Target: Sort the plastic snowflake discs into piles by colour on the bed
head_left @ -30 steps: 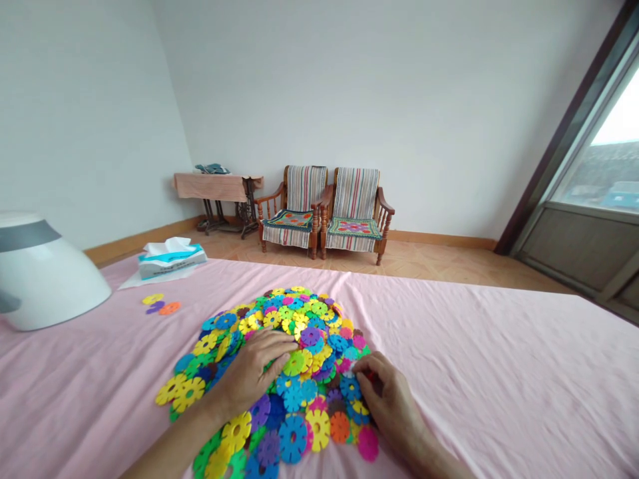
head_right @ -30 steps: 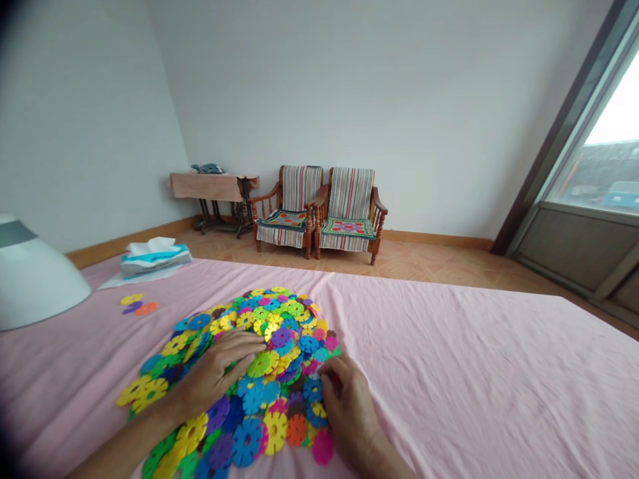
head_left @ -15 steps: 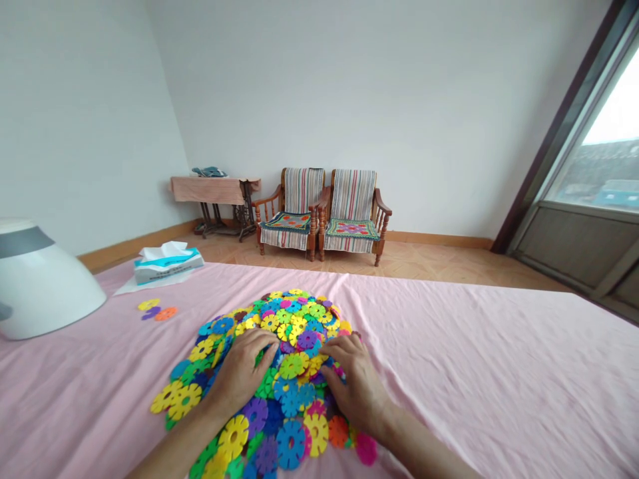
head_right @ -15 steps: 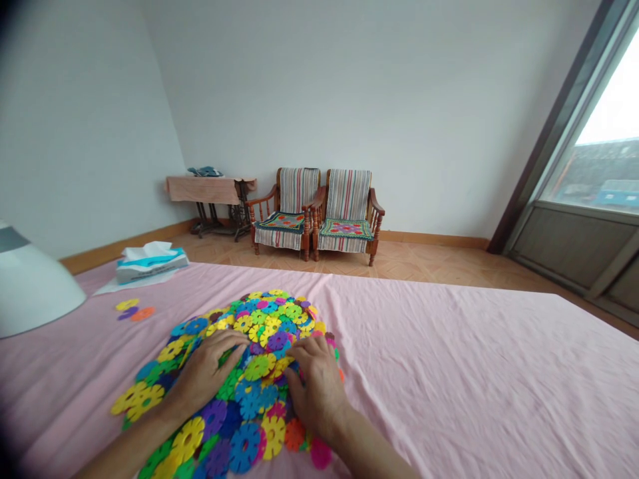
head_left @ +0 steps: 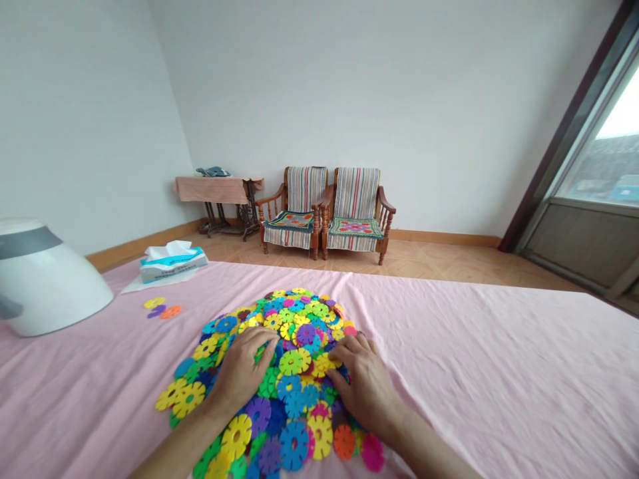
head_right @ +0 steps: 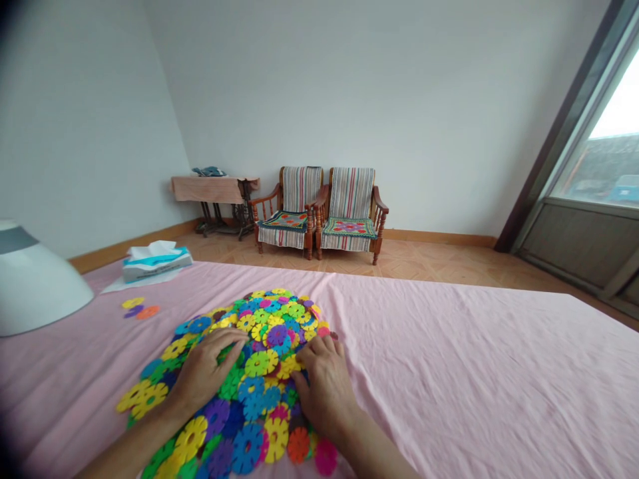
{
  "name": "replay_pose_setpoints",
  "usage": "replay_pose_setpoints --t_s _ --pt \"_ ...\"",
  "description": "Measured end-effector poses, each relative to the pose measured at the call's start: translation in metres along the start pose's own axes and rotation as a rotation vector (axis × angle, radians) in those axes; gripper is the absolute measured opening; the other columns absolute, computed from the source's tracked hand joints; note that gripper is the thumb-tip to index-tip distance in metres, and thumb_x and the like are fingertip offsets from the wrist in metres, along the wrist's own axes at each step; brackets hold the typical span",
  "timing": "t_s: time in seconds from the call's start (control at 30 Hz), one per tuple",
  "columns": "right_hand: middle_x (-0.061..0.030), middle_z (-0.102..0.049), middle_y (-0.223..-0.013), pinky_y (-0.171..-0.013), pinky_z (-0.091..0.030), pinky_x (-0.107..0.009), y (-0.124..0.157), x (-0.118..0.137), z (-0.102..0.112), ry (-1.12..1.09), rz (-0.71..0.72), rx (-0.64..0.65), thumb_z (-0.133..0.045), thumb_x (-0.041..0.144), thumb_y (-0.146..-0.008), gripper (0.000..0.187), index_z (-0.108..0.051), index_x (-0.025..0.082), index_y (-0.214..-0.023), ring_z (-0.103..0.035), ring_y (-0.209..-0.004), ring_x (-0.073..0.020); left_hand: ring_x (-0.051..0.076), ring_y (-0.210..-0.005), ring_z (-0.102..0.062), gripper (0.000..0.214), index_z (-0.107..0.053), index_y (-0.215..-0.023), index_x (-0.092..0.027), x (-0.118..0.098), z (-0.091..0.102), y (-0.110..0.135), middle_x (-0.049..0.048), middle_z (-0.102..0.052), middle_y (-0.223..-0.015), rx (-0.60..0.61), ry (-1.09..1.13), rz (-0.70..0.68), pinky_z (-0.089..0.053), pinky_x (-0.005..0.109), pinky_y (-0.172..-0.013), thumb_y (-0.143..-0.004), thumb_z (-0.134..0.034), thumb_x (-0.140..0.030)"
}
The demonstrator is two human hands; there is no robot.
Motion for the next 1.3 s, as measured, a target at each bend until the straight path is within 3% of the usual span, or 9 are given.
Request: replay_pose_setpoints --t_s 0.13,0.23,0.4,0.47,0.63,0.93,1.1,1.3 --pt "-0.0016 -0.065 -0.090 -0.087 -0.035 -0.034 -0.001 0.004 -0.003 0.023 0.063 0.043 -0.055 0.022 -0.088 0.011 -0.065 0.023 -0.083 -0.052 -0.091 -0.0202 0.020 -0.092 -0.064 0.023 -0.066 -0.091 -0.019 0.010 0.014 0.001 0.0067 -0.070 -0.093 -0.137 -0.003 0.079 -0.049 0.035 -0.087 -0.090 -0.047 -0.032" --pt "-0.0026 -0.066 -0.085 -0.086 -0.036 -0.033 -0.002 0.002 -0.001 -0.023 0.073 0.013 -0.046 0.020 -0.092 0.022 -0.065 0.023 -0.081 -0.053 -0.086 -0.0192 0.020 -0.089 -0.064 0.025 -0.066 -0.089 -0.018 0.014 0.018 0.002 0.0073 -0.070 -0.091 -0.175 0.001 0.111 -0.050 0.034 -0.084 -0.090 -0.047 -0.034" --pt "-0.0056 -0.064 -0.082 -0.072 -0.040 -0.029 -0.005 -0.031 0.016 -0.178 -0.155 -0.188 -0.036 0.026 -0.094 0.027 -0.061 0.019 -0.086 -0.056 -0.078 -0.0188 0.020 -0.087 -0.065 0.025 -0.066 -0.087 -0.019 0.015 0.018 0.003 0.0065 -0.071 -0.089 -0.188 0.016 0.119 -0.050 0.033 -0.084 -0.089 -0.047 -0.035" --pt "-0.0038 -0.064 -0.077 -0.063 -0.040 -0.026 -0.006 -0.039 0.017 -0.199 -0.214 -0.204 -0.031 0.028 -0.095 0.031 -0.059 0.019 -0.089 -0.056 -0.069 -0.0168 0.020 -0.087 -0.065 0.025 -0.066 -0.086 -0.018 0.015 0.017 0.003 0.0066 -0.071 -0.088 -0.187 0.016 0.122 -0.050 0.033 -0.083 -0.089 -0.047 -0.035" --pt "0.0006 -0.064 -0.070 -0.055 -0.038 -0.022 -0.014 -0.031 0.002 -0.247 -0.218 -0.101 -0.045 0.025 -0.086 0.021 -0.065 0.019 -0.089 -0.057 -0.063 -0.0146 0.020 -0.088 -0.065 0.026 -0.066 -0.087 -0.017 0.015 0.016 0.002 0.0071 -0.071 -0.089 -0.165 0.008 0.122 -0.049 0.032 -0.083 -0.090 -0.046 -0.033" --pt "-0.0051 -0.070 -0.080 -0.066 -0.039 -0.026 -0.028 -0.007 -0.016 -0.093 -0.193 0.135 -0.062 0.017 -0.068 0.011 -0.068 0.019 -0.076 -0.062 -0.077 -0.0204 0.020 -0.086 -0.065 0.026 -0.066 -0.086 -0.019 0.016 0.014 0.002 0.0054 -0.071 -0.087 -0.145 0.009 0.121 -0.050 0.031 -0.080 -0.090 -0.047 -0.035" --pt "-0.0116 -0.065 -0.096 -0.074 -0.040 -0.031 -0.030 -0.007 -0.016 0.021 -0.208 0.201 -0.067 0.023 -0.067 0.023 -0.066 0.016 -0.088 -0.060 -0.088 -0.0248 0.020 -0.085 -0.065 0.024 -0.067 -0.086 -0.019 0.015 0.015 0.001 0.0048 -0.071 -0.086 -0.160 0.018 0.122 -0.050 0.030 -0.079 -0.088 -0.049 -0.035" --pt "-0.0114 -0.063 -0.099 -0.082 -0.038 -0.035 -0.031 -0.005 -0.016 0.093 -0.188 0.243 -0.066 0.023 -0.066 0.025 -0.064 0.016 -0.090 -0.054 -0.097 -0.0264 0.020 -0.083 -0.066 0.026 -0.067 -0.085 -0.019 0.015 0.014 0.001 0.0050 -0.071 -0.085 -0.147 0.011 0.126 -0.050 0.031 -0.078 -0.088 -0.048 -0.036"
Point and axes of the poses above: each hand's wrist, its own y-axis away from the middle knuckle, its own z-axis out of the back of the hand, x = y × z, the point moved 8 cm from there along -y, towards the middle knuckle
